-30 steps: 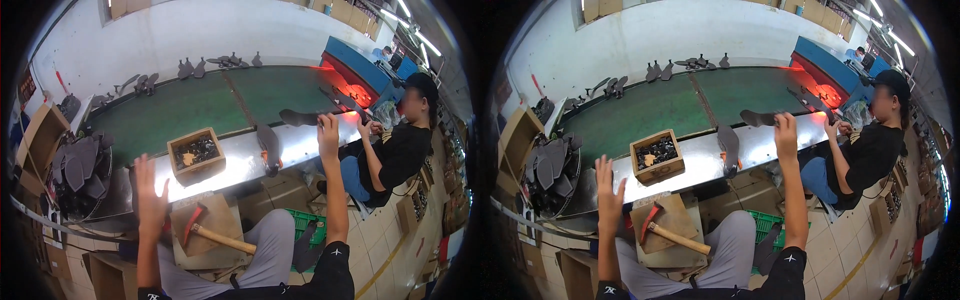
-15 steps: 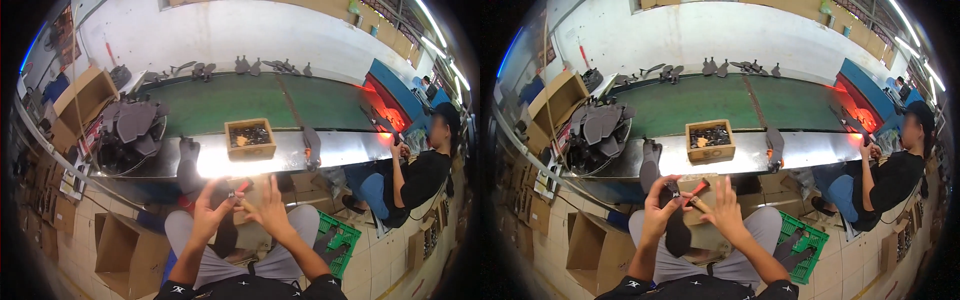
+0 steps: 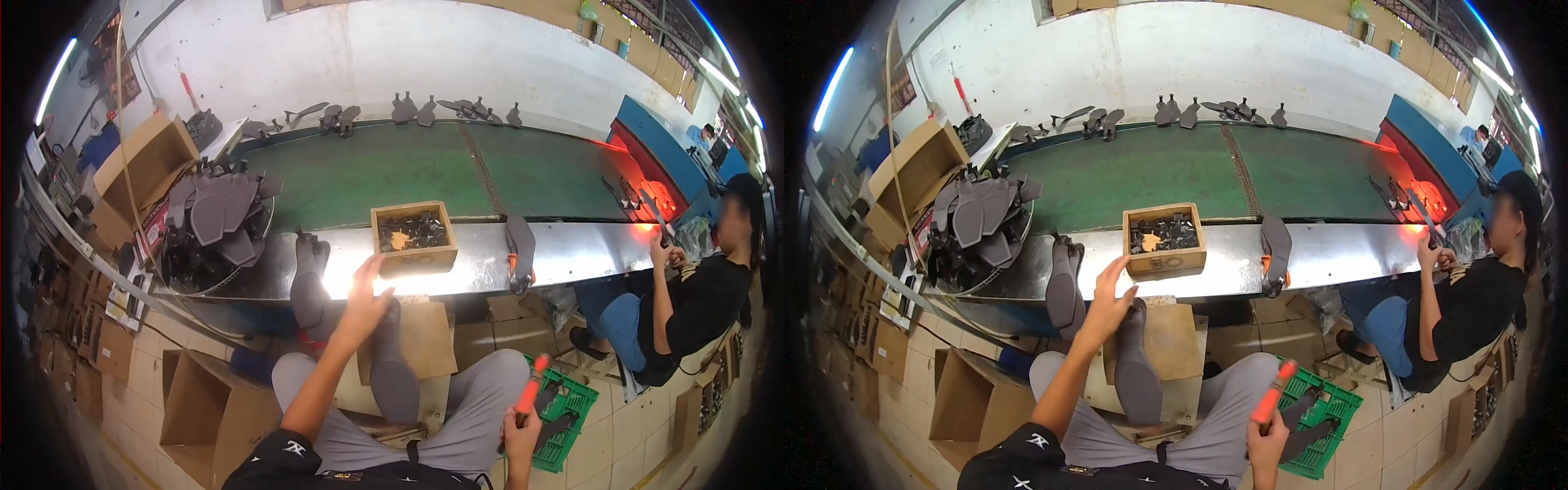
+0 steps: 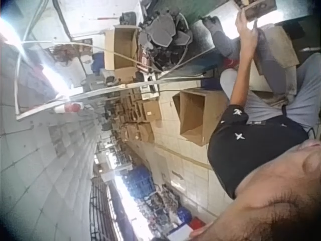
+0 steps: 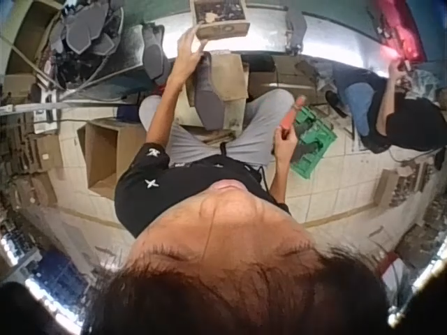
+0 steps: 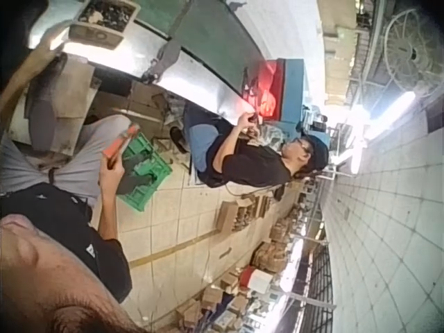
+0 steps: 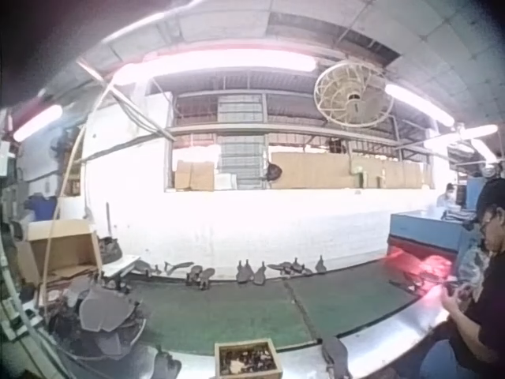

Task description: Manually assemble and secure heel components to shoe outsoles using nails, a hammer, and pliers.

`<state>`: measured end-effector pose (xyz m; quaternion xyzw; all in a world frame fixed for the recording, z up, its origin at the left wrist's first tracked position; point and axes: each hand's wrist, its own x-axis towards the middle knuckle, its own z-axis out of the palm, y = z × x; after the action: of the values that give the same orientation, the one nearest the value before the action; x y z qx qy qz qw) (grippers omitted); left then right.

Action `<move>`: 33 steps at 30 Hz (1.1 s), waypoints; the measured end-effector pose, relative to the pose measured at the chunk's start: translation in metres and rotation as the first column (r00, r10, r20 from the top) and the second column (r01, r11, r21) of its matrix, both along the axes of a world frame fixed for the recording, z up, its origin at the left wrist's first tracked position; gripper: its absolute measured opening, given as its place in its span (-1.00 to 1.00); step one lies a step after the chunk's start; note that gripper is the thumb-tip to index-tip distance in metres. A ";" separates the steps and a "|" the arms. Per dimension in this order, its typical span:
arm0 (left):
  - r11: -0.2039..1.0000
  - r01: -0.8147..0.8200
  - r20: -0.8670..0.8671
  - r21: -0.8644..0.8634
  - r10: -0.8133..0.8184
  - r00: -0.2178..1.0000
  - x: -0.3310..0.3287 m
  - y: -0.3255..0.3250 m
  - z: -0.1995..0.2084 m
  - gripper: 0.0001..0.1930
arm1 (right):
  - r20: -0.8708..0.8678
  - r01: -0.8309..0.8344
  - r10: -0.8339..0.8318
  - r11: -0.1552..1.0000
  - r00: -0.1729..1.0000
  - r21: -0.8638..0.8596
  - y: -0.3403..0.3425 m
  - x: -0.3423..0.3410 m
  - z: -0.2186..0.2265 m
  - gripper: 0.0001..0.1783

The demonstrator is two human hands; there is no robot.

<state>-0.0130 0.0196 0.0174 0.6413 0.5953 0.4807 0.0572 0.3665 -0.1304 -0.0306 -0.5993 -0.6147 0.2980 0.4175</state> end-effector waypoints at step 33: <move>0.959 -0.124 -0.805 -0.255 -0.140 0.576 -0.059 0.183 0.007 -0.80 | -0.357 -0.096 0.102 0.995 0.929 0.035 0.063 -0.084 0.069 -0.86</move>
<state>-0.0722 0.2025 0.0246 0.7777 0.6138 0.0403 -0.1298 0.2826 -0.0677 0.0386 -0.4995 -0.5604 0.4176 0.5119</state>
